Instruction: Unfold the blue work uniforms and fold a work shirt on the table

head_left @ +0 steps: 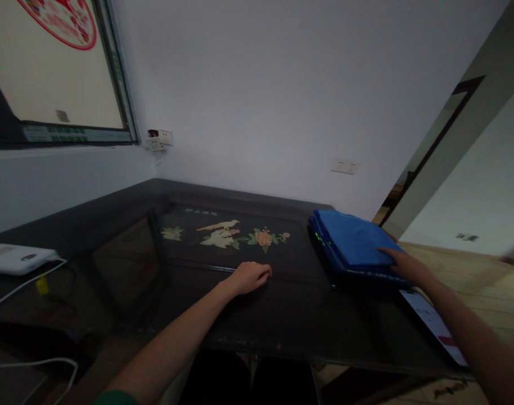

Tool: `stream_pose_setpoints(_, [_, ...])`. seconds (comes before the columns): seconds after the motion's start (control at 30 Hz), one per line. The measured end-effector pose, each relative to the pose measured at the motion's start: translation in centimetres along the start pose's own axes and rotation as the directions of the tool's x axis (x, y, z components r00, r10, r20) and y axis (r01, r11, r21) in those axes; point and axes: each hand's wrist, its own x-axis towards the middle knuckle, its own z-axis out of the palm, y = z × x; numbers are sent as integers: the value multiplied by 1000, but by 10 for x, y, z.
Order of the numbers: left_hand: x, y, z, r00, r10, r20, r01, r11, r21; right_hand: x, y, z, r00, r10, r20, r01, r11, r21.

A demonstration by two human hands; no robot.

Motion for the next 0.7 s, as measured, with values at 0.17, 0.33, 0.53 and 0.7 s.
stream_pose_setpoints(0.17, [0,-3,4,1000,19,-14,-19,1000,-23,-5,-26,-2,996,78,51,-76,996,-49])
stream_pose_setpoints(0.33, [1,-5,7,1000,4,-9,-4,1000,-11,23,-64,-54,981,196,-12,-196,976,-98])
stream_pose_setpoints(0.53, [0,-4,3,1000,-11,-25,9,999,-51,49,-151,-115,983,85,-161,-86,996,-3])
stream_pose_setpoints(0.7, [5,-10,9,995,-55,-83,33,970,-242,36,-239,-145,957,-94,-274,173,944,282])
